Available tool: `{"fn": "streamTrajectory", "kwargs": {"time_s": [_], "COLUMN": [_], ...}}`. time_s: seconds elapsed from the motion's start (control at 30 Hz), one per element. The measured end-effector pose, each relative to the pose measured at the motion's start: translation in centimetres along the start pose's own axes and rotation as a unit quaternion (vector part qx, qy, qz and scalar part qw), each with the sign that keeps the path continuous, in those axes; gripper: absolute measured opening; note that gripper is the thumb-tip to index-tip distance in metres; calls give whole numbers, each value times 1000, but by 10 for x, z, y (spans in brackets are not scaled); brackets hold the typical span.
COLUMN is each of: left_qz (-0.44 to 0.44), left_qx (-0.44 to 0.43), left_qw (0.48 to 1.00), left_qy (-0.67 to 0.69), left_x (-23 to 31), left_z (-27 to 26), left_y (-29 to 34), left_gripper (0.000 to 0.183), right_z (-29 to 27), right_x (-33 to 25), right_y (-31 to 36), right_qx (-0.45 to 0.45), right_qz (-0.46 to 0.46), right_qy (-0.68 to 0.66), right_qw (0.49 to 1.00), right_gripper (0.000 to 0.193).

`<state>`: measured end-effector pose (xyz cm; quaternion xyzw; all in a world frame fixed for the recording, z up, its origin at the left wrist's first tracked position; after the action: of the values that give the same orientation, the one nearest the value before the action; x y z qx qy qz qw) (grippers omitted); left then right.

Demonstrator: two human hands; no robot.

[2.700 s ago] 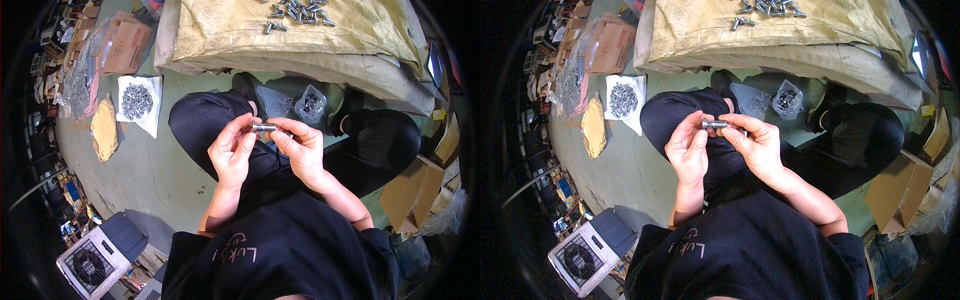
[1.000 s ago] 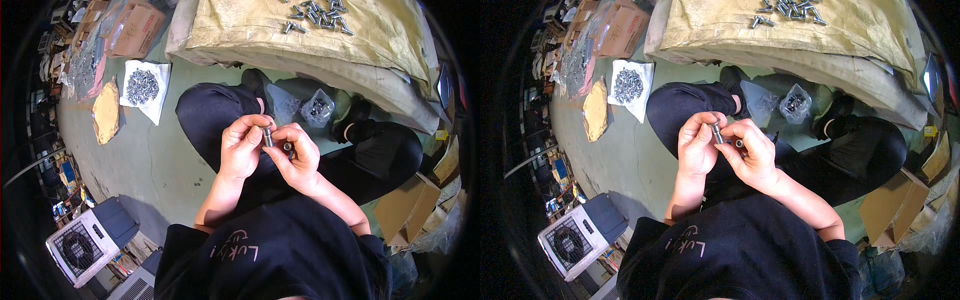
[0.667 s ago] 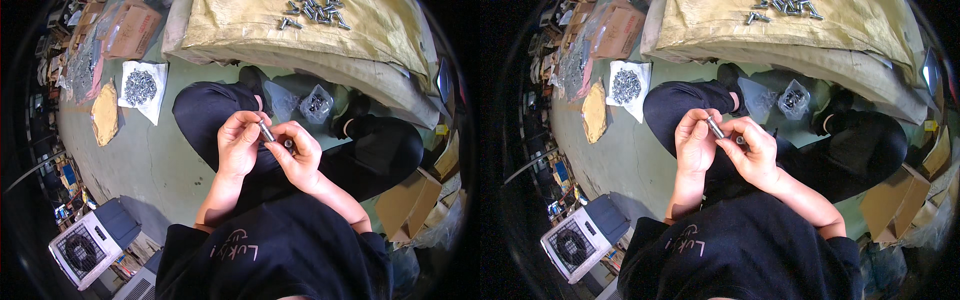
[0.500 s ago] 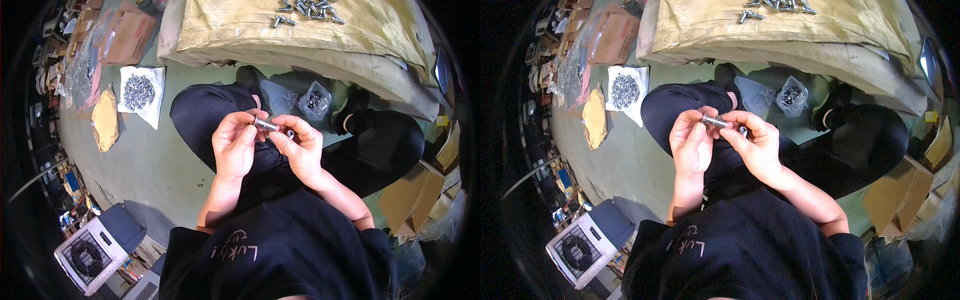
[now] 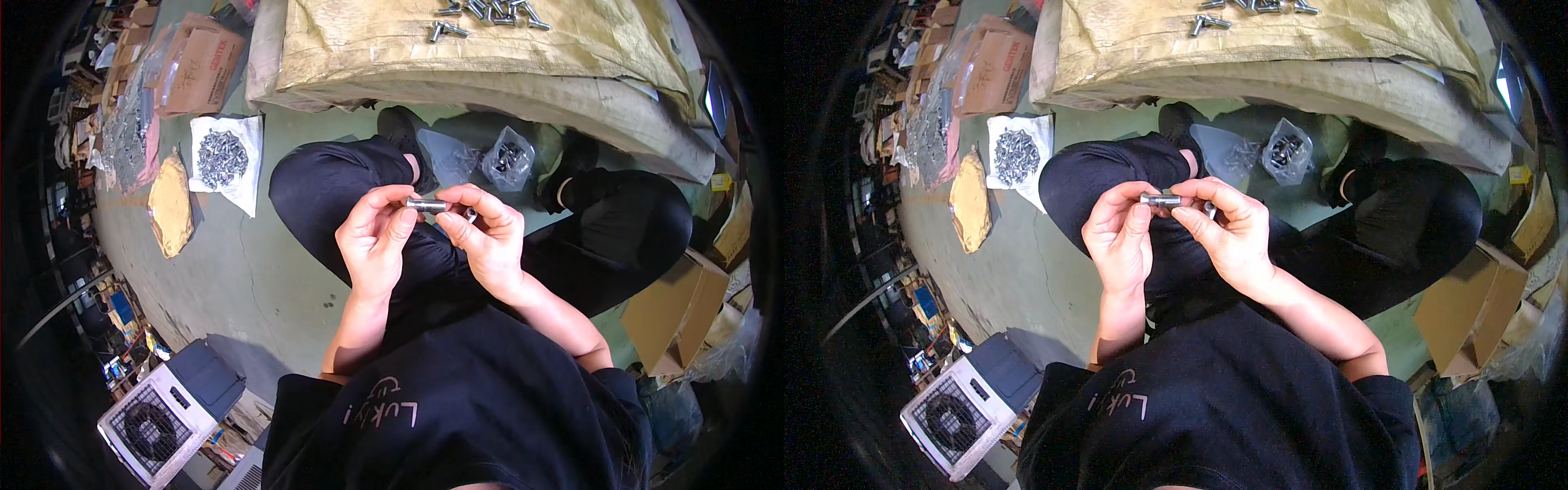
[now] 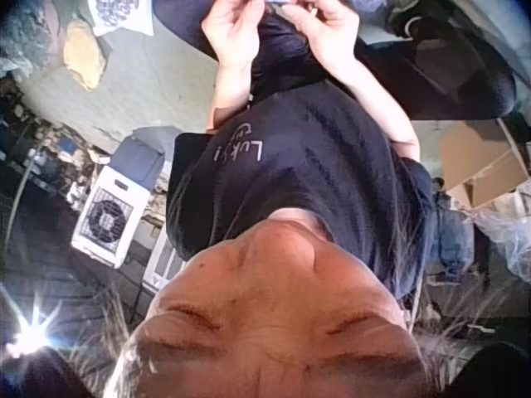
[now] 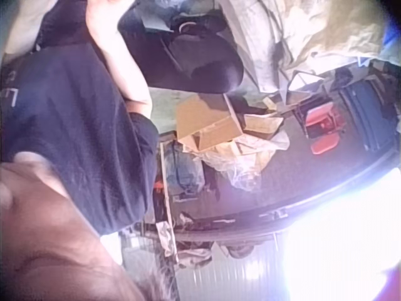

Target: The person sorts small metal latch or bolt components by hand, placing them into a plastic box.

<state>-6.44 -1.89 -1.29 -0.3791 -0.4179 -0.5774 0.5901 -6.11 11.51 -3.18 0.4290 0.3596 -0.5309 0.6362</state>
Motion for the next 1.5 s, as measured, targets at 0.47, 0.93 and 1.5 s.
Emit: {"fn": "streamTrajectory", "kwargs": {"time_s": [0.47, 0.93, 1.5], "left_qz": [46, 41, -219], "left_qx": [-32, -103, -4], "left_qw": [998, 928, 959], "left_qy": [-7, -355, -182], "left_x": [9, -54, -184], "left_z": [6, 10, -26], "left_y": [3, -8, -13], "left_gripper": [30, 28, 23], "right_z": [-3, -97, -224], "right_x": [8, 117, 212], "right_y": [0, -10, -84], "right_qx": [9, 175, 114], "right_qz": [38, 276, 277], "right_qy": [-48, -179, 600], "right_qw": [998, 928, 742], "right_gripper": [18, 15, 34]}}
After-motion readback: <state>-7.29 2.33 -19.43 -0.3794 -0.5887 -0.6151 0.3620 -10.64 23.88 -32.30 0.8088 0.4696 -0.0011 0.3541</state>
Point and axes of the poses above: each hand's wrist, its own y-axis away from the middle knuckle, its own z-axis out of the palm, x = y × z, the point moved 8 cm from there along -y, towards the middle knuckle, and after that the axes turned 5 degrees about y, right-handed, at the moved point
